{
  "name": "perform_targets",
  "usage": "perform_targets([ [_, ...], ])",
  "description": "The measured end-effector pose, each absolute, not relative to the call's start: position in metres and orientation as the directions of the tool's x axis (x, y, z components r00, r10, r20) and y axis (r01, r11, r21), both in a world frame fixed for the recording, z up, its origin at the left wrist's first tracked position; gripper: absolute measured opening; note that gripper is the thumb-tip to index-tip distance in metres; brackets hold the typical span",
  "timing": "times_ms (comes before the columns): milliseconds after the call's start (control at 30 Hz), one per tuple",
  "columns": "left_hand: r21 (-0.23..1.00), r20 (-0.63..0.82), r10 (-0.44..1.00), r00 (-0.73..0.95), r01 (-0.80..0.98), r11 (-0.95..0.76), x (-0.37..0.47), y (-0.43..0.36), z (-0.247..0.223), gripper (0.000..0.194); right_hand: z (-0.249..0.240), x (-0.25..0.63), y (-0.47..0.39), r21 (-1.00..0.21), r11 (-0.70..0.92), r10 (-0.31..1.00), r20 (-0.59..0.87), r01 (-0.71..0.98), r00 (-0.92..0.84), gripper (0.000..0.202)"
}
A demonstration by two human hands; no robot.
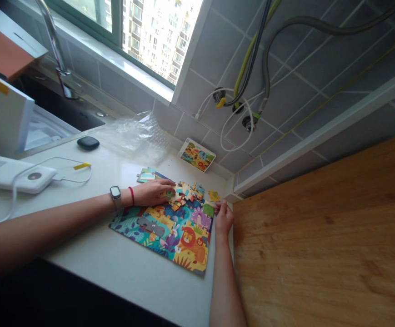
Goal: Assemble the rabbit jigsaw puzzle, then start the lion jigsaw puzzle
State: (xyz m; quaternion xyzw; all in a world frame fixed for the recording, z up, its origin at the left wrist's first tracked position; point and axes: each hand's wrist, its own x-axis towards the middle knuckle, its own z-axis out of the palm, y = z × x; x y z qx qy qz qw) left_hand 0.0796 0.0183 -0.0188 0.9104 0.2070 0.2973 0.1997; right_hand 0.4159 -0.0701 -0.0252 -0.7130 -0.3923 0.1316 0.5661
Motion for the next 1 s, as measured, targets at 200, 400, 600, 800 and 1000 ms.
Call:
perform_targets([
  [200,0.524,0.444,0.538,0.716,0.280,-0.805,0.080,0.019,-0.017,0.029,-0.023,0.415,-0.072,-0.907,-0.046,0.717,0.261,0.418,0.647,0.076],
  [400,0.543,0.430,0.567,0.703,0.301,-0.784,0.079,0.020,-0.019,0.031,-0.025,0.416,-0.070,-0.914,-0.045,0.705,0.257,0.403,0.661,0.075],
  [600,0.557,0.473,0.546,0.691,0.246,-0.793,0.079,0.018,-0.014,0.031,-0.022,0.415,-0.071,-0.923,-0.039,0.695,0.249,0.382,0.674,0.075],
  [800,0.535,0.542,0.531,0.651,0.219,-0.816,0.077,0.014,-0.004,0.044,-0.009,0.402,-0.076,-0.932,0.010,0.680,0.271,0.361,0.681,0.077],
  [1000,0.540,0.538,0.528,0.657,0.213,-0.814,0.077,0.007,0.004,0.054,0.013,0.353,-0.096,-0.951,0.090,0.935,0.183,0.297,0.303,0.051],
])
